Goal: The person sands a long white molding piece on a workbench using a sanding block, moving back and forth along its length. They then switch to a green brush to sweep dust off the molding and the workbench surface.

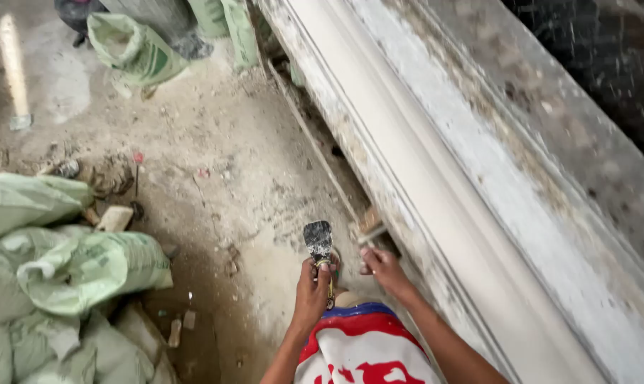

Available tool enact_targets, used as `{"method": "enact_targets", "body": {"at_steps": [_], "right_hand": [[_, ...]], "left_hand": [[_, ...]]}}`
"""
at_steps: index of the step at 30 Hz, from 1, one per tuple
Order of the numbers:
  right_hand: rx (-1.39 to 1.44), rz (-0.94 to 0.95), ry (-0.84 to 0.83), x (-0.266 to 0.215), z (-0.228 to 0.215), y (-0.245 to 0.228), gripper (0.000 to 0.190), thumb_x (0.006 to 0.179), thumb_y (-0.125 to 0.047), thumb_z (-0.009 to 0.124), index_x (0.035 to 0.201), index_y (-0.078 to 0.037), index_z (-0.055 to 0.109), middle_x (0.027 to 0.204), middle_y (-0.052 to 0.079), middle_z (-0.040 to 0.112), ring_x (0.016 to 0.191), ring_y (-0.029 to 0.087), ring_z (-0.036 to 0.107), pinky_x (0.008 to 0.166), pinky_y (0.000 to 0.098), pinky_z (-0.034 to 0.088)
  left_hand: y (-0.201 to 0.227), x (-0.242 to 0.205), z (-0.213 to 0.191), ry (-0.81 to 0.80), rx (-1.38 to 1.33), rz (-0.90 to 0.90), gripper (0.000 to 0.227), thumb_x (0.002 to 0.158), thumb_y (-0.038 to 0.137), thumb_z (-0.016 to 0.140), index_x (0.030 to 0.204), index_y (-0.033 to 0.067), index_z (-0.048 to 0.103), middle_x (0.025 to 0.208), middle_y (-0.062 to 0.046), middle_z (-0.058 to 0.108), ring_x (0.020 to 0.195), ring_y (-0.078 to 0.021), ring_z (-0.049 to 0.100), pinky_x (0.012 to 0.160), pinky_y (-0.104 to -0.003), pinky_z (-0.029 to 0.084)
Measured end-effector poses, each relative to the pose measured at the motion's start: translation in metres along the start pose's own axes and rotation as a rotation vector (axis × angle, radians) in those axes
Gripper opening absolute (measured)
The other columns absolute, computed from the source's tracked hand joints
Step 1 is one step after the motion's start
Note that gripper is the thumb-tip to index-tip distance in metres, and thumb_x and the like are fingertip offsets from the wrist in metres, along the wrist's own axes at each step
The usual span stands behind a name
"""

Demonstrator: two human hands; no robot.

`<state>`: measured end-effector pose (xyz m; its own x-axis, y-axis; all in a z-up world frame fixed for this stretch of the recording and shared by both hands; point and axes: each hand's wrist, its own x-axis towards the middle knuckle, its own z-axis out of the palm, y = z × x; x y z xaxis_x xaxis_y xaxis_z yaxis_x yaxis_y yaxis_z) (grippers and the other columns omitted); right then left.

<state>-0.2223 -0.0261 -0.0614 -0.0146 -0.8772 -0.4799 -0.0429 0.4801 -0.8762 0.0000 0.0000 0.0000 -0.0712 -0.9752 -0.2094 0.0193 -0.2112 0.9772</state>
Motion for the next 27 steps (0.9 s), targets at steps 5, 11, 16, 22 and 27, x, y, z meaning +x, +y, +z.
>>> {"method": "enact_targets", "body": {"at_steps": [5,11,16,22,27], "right_hand": [[-0.357,-0.117,-0.085,0.089,-0.001,-0.102,0.044,0.102,-0.04,0.061,0.114,0.002,0.066,0.085,0.013,0.063,0.075,0.015,0.058,0.074,0.0378,0.053],[-0.296,-0.445,-0.195,0.151,0.01,-0.208,0.053,0.1,-0.026,0.065,0.147,-0.007,0.047,0.131,0.014,0.06,0.116,0.017,0.061,0.095,0.0324,0.053],[-0.22,-0.268,-0.132,0.198,0.033,-0.282,0.083,0.094,-0.017,0.066,0.162,-0.013,0.019,0.14,0.016,0.062,0.119,0.017,0.065,0.099,0.0279,0.05],[-0.273,-0.182,0.339,0.332,0.03,-0.361,0.059,0.093,-0.016,0.068,0.148,-0.01,0.049,0.12,0.016,0.074,0.101,0.021,0.073,0.089,0.0307,0.056],[-0.296,-0.194,0.435,0.434,0.014,-0.462,0.052,0.096,-0.021,0.061,0.145,-0.009,0.053,0.113,0.016,0.074,0.097,0.023,0.073,0.087,0.0346,0.054]], "left_hand": [[0.06,0.144,-0.017,-0.036,0.156,-0.019,0.028,0.1,0.027,0.063,0.107,0.001,0.058,0.087,-0.006,0.07,0.079,-0.0125,0.065,0.07,-0.03,0.055],[0.102,0.265,-0.005,-0.069,-0.04,-0.028,0.028,0.099,0.026,0.068,0.1,-0.0002,0.058,0.084,-0.006,0.068,0.075,-0.0111,0.063,0.065,-0.029,0.054],[0.117,0.376,0.013,-0.133,-0.298,-0.129,0.025,0.098,0.025,0.065,0.101,0.0013,0.06,0.088,-0.005,0.069,0.076,-0.0084,0.066,0.065,-0.026,0.059],[0.163,0.543,0.008,-0.288,0.08,0.053,0.03,0.105,0.028,0.064,0.106,-0.0017,0.071,0.086,-0.009,0.068,0.072,-0.0102,0.059,0.062,-0.026,0.05],[0.27,0.676,0.003,-0.552,0.347,0.174,0.033,0.107,0.027,0.055,0.123,0.0025,0.07,0.094,-0.013,0.068,0.076,-0.0177,0.062,0.066,-0.033,0.052]]}}
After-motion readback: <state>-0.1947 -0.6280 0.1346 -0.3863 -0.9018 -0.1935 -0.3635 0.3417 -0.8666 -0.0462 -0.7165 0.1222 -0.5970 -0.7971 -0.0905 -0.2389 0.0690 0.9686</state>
